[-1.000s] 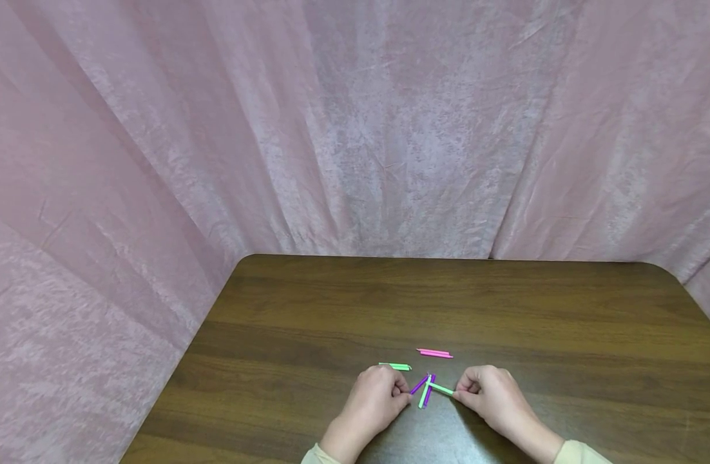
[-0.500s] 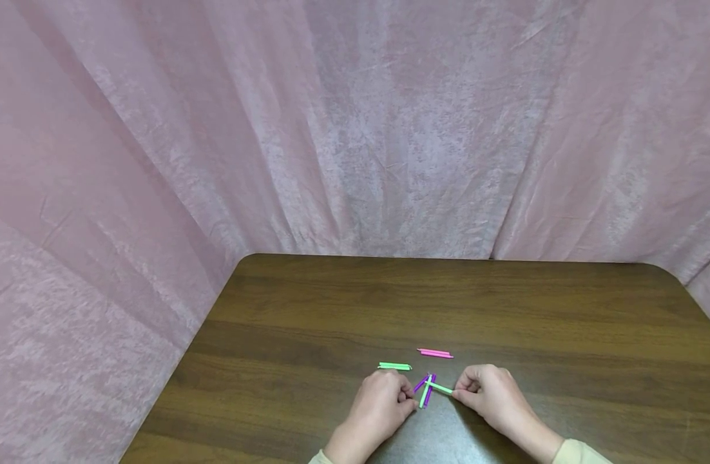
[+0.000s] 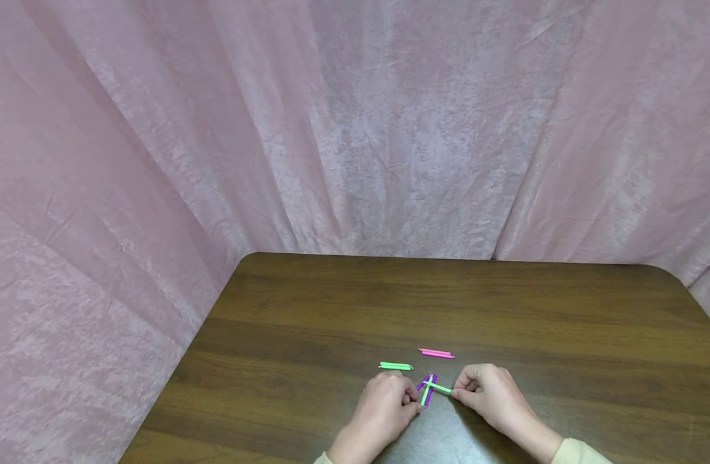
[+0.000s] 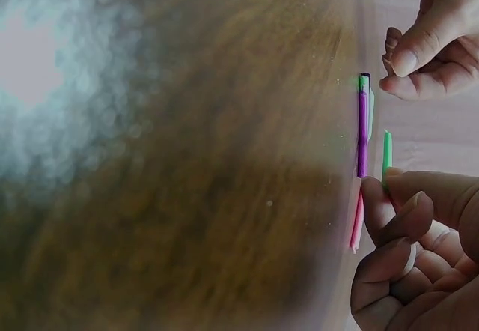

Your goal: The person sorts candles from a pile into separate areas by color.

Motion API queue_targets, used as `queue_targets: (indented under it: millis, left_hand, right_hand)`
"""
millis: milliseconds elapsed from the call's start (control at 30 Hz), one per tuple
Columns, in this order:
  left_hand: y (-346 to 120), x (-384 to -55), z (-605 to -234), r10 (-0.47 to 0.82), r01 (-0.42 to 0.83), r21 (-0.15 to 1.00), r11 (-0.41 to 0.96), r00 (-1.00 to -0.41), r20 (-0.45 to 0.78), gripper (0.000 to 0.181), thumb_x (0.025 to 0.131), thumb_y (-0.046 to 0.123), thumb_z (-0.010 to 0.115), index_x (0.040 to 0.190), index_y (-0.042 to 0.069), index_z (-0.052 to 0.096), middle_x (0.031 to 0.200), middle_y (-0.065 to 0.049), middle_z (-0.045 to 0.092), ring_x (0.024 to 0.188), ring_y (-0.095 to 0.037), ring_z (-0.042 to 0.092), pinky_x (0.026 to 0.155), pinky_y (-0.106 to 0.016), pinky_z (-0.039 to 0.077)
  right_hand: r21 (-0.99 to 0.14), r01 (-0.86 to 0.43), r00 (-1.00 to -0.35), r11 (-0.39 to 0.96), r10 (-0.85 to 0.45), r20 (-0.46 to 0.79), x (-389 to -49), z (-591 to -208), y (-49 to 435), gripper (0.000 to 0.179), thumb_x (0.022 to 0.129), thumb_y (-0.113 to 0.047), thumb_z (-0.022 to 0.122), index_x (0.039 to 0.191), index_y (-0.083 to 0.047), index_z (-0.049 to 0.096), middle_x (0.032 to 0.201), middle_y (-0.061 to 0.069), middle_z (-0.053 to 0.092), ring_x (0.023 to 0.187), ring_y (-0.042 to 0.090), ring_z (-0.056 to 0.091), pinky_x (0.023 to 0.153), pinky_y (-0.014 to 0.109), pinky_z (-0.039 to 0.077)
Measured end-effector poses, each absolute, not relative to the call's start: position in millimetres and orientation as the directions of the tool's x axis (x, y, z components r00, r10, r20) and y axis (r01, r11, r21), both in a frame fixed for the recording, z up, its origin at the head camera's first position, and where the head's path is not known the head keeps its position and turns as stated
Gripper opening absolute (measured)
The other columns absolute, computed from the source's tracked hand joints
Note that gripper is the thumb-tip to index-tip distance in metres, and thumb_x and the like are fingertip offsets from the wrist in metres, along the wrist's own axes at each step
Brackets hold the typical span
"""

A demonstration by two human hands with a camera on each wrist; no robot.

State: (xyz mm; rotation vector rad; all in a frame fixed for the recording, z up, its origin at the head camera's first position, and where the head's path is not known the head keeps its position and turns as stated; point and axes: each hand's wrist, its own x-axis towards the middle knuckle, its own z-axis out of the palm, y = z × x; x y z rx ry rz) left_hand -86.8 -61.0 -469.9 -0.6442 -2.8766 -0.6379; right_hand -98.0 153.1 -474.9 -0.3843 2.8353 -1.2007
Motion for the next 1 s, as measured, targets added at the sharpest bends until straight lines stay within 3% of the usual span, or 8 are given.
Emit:
queue_targets:
  millis: [600,1000]
  left_hand:
    - [-53.9,-81.6,-469.9,0.379,0.439,0.287,0.852,-0.893,0.242,0.026,0.066,0.029,0.087,0.061,0.024,0.062,0.064,0.015,0.050,0.063,-0.007,0.052,0.057,-0.022,0.039]
    - [-51.7,-81.5,-469.5,0.389,0.446,0.289,0.847,-0.891,0.235,0.028,0.065,0.026,0.087,0.061,0.022,0.060,0.067,0.011,0.054,0.066,-0.011,0.056,0.059,-0.025,0.042]
  right_hand:
    - [-0.729,-0.228,-0.964,0.645,-0.254,0.077,-107.9,-470.2,140.3,0.019,0.075,-0.008,0.078,0.068,-0.020,0.066,0.064,-0.016,0.060,0.061,-0.003,0.051,0.060,0.023,0.043]
    - [-0.702,-0.265,-0.956,0.661,-0.274,0.104,-118.1,-470.4,129.6,0.017,0.077,-0.012,0.079,0.067,-0.021,0.068,0.063,-0.018,0.060,0.060,-0.003,0.050,0.059,0.023,0.043]
